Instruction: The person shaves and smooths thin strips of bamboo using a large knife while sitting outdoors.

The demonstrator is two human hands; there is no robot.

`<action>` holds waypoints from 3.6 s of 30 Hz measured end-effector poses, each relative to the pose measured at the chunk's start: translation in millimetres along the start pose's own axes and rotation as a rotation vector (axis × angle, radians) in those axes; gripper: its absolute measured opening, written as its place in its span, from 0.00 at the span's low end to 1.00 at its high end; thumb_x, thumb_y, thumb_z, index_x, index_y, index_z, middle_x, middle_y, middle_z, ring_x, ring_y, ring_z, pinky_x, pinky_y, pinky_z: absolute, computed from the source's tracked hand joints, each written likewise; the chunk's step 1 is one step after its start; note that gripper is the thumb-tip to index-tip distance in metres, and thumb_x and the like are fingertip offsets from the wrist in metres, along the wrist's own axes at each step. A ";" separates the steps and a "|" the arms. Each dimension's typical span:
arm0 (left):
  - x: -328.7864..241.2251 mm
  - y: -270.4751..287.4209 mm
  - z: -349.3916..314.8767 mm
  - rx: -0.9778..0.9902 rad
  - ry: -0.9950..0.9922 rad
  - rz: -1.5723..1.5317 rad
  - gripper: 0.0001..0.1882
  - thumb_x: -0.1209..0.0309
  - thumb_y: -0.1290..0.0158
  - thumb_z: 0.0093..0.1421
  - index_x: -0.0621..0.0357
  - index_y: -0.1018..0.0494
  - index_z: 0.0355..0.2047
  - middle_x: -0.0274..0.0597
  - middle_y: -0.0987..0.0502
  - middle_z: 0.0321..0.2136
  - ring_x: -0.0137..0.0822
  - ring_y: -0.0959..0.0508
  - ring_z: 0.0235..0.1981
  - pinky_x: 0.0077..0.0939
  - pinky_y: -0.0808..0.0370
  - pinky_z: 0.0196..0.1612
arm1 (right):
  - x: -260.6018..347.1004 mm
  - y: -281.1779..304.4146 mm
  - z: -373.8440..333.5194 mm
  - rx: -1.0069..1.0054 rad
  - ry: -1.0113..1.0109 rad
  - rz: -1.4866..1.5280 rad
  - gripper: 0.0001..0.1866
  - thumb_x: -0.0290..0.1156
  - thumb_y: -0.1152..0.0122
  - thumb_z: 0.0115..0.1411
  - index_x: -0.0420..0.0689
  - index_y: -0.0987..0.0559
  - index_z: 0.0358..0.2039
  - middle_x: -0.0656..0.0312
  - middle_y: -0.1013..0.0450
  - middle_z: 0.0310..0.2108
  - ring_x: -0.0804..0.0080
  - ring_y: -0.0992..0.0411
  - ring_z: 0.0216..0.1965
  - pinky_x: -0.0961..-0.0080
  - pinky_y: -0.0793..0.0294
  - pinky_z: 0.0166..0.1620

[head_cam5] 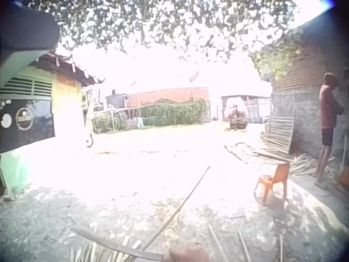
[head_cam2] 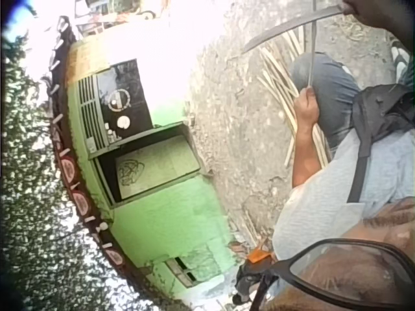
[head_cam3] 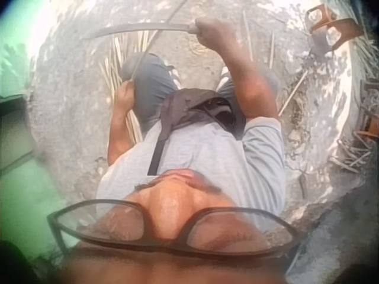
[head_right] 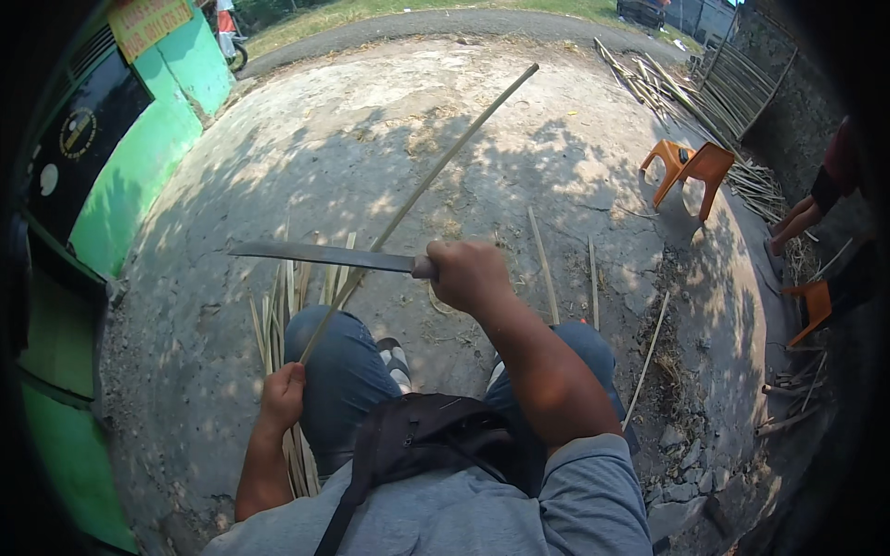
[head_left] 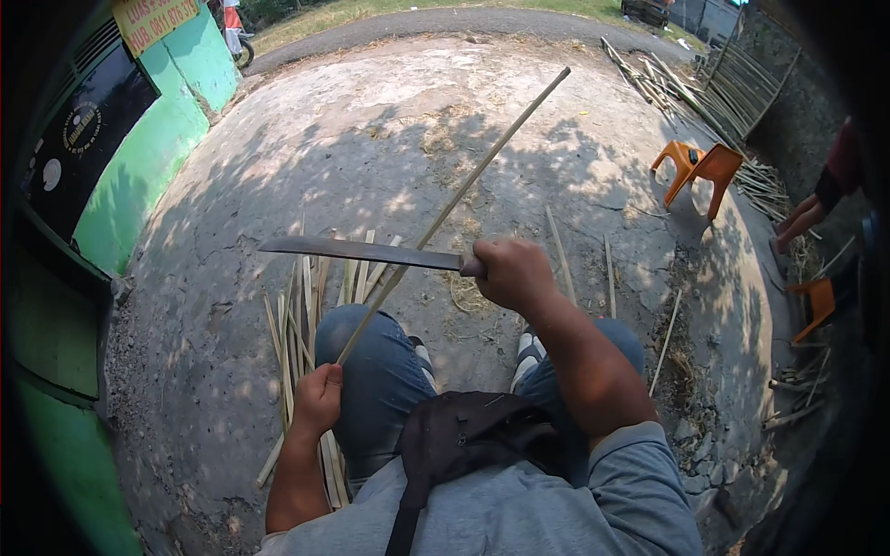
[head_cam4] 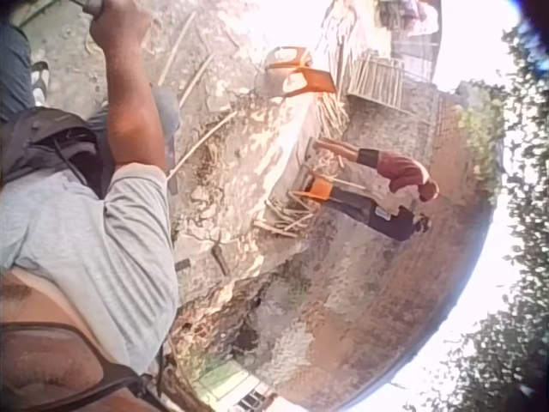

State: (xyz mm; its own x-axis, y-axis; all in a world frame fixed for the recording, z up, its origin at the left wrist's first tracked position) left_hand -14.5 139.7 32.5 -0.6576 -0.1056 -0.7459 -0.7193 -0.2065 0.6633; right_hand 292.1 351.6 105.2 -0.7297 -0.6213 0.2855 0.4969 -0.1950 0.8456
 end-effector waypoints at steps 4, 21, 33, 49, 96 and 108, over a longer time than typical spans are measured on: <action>-6.0 -1.2 -4.3 -0.034 -0.045 0.033 0.28 0.53 0.53 0.78 0.65 0.30 0.27 0.52 0.30 0.17 0.51 0.28 0.18 0.42 0.34 0.25 | -26.1 7.4 9.3 -0.006 -0.206 0.011 0.11 0.41 0.33 0.61 0.48 0.21 0.30 0.51 0.22 0.25 0.43 0.21 0.31 0.47 0.22 0.35; -6.4 0.6 -6.1 -0.069 -0.081 0.098 0.27 0.54 0.53 0.78 0.63 0.32 0.26 0.55 0.32 0.18 0.54 0.28 0.20 0.44 0.34 0.26 | -29.9 12.8 9.5 -0.064 -0.064 0.018 0.11 0.40 0.33 0.63 0.48 0.21 0.31 0.51 0.25 0.22 0.44 0.22 0.28 0.49 0.23 0.35; 4.9 -1.2 -4.3 -0.047 -0.003 0.048 0.28 0.52 0.53 0.78 0.63 0.28 0.28 0.40 0.32 0.17 0.32 0.31 0.21 0.34 0.33 0.27 | 2.0 -6.1 -0.2 0.011 0.043 0.012 0.12 0.40 0.32 0.60 0.47 0.24 0.30 0.53 0.24 0.24 0.45 0.22 0.30 0.48 0.24 0.35; 4.8 0.7 -5.1 -0.061 -0.026 -0.009 0.28 0.52 0.53 0.78 0.63 0.31 0.27 0.50 0.33 0.16 0.43 0.29 0.18 0.41 0.34 0.26 | -32.6 15.9 1.9 -0.111 -0.109 0.050 0.08 0.36 0.32 0.58 0.48 0.21 0.32 0.53 0.22 0.27 0.44 0.21 0.32 0.49 0.23 0.35; -2.6 0.2 -4.0 -0.097 -0.061 0.113 0.28 0.52 0.54 0.78 0.64 0.31 0.26 0.54 0.32 0.18 0.55 0.28 0.20 0.44 0.34 0.26 | -24.6 3.6 8.1 0.052 -0.131 0.017 0.10 0.43 0.34 0.61 0.51 0.17 0.32 0.53 0.20 0.27 0.45 0.19 0.31 0.49 0.19 0.38; -8.2 -0.8 -6.7 -0.105 -0.085 0.113 0.28 0.53 0.53 0.78 0.64 0.31 0.26 0.58 0.31 0.19 0.59 0.27 0.21 0.46 0.33 0.26 | -25.6 4.5 6.4 0.032 -0.108 0.009 0.11 0.43 0.35 0.64 0.49 0.19 0.31 0.52 0.21 0.25 0.45 0.20 0.30 0.48 0.22 0.35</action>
State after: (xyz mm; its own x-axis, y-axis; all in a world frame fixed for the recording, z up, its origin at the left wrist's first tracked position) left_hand -7.1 134.2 37.7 -0.7529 -0.0524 -0.6561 -0.6151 -0.2985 0.7297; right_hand 310.0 371.5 104.5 -0.7727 -0.5370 0.3385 0.4894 -0.1643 0.8564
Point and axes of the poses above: each hand's wrist, its own z-axis towards the middle knuckle, its own y-axis out of the back of the hand, x = y × z, the point moved 10 cm from there along z, towards the middle knuckle
